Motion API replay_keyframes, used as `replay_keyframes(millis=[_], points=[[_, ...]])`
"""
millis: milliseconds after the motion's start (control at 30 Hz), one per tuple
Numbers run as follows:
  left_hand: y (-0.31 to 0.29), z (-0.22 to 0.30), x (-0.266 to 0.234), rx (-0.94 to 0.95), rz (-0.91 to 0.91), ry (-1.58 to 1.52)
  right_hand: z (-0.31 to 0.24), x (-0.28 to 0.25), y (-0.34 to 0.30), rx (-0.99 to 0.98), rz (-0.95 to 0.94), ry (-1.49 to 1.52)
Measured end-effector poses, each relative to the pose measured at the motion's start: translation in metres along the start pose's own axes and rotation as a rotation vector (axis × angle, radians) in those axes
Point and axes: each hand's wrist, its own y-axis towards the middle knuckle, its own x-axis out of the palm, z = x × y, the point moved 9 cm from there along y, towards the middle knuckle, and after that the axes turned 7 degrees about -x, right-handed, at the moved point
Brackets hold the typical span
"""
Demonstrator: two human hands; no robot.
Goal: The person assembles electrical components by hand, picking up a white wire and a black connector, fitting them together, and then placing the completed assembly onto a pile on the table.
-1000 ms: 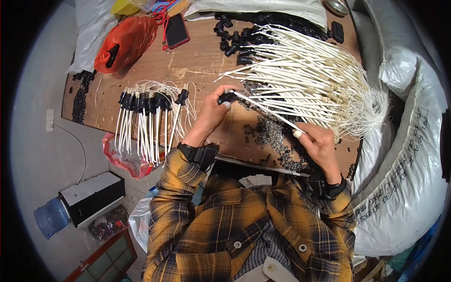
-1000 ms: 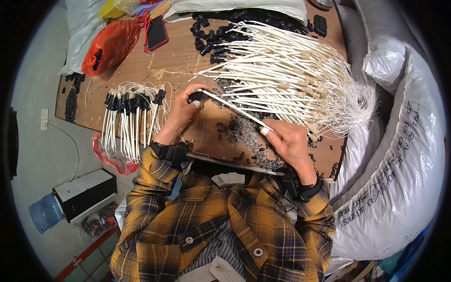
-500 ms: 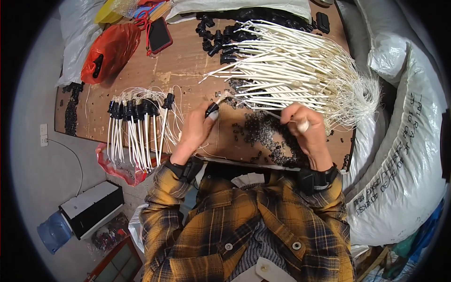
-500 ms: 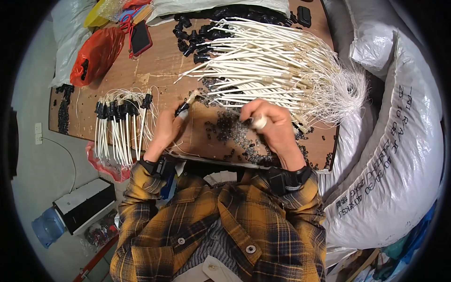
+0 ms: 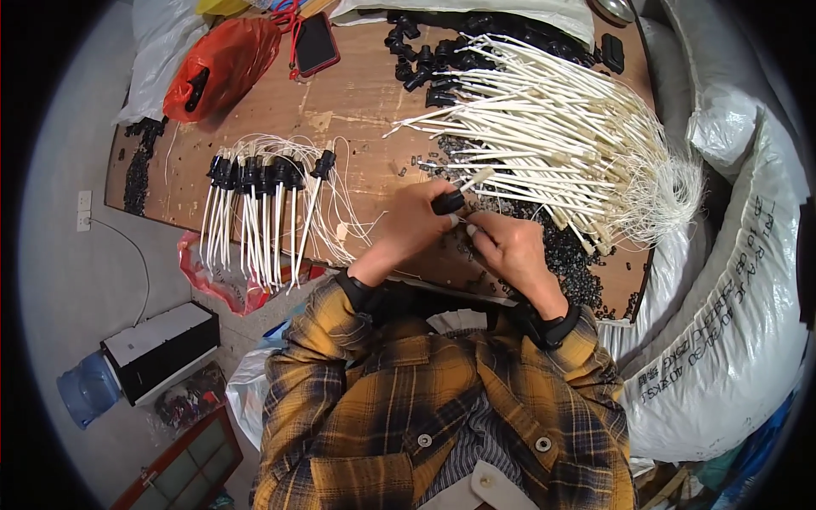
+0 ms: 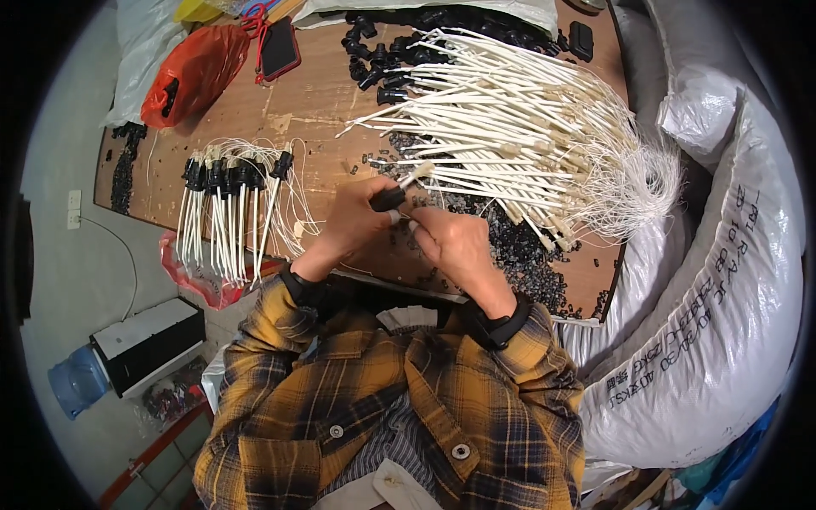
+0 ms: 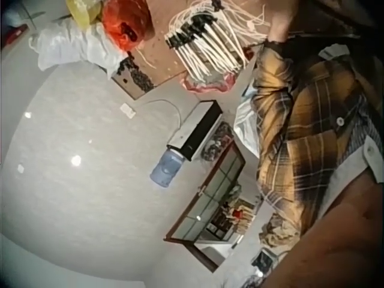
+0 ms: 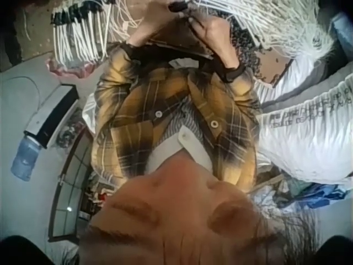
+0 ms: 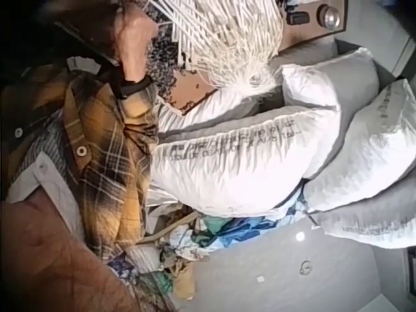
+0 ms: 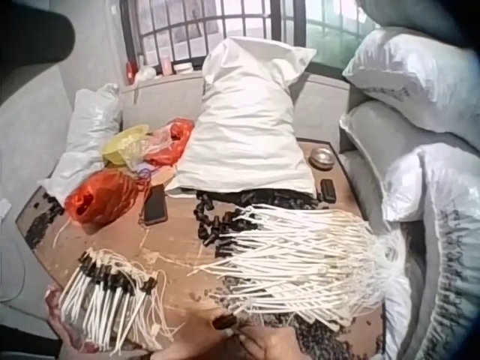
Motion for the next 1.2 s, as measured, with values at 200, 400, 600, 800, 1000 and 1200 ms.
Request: replay_keyframes(millis=[200,400,600,800,1000,1200], points=[[-0.001,0.009,0.0,0.18,-0.072,0.105,0.0,-0.016,0.007,0.034,0.11,-0.078],[-0.001,0.015,0.003,0.136,-0.199,0.039,0.004,-0.009,0.003,-0.028,0.109,-0.046],[-0.003,0.013,0.01,0.089,-0.307,-0.086,0.003,-0.003,0.003,-0.042,0.038,-0.009],[0.003,0.007,0.016,0.047,-0.421,-0.094,-0.003,-0.006,0.002,-0.075,0.065,-0.064],[0.005,0.001,0.017,0.059,-0.498,-0.205,-0.009,-0.004,-0.002,-0.176,0.0,-0.307],[0.001,0.014,0.017,0.122,-0.507,-0.13,-0.013,0.007,-0.003,-0.239,-0.078,-0.357]])
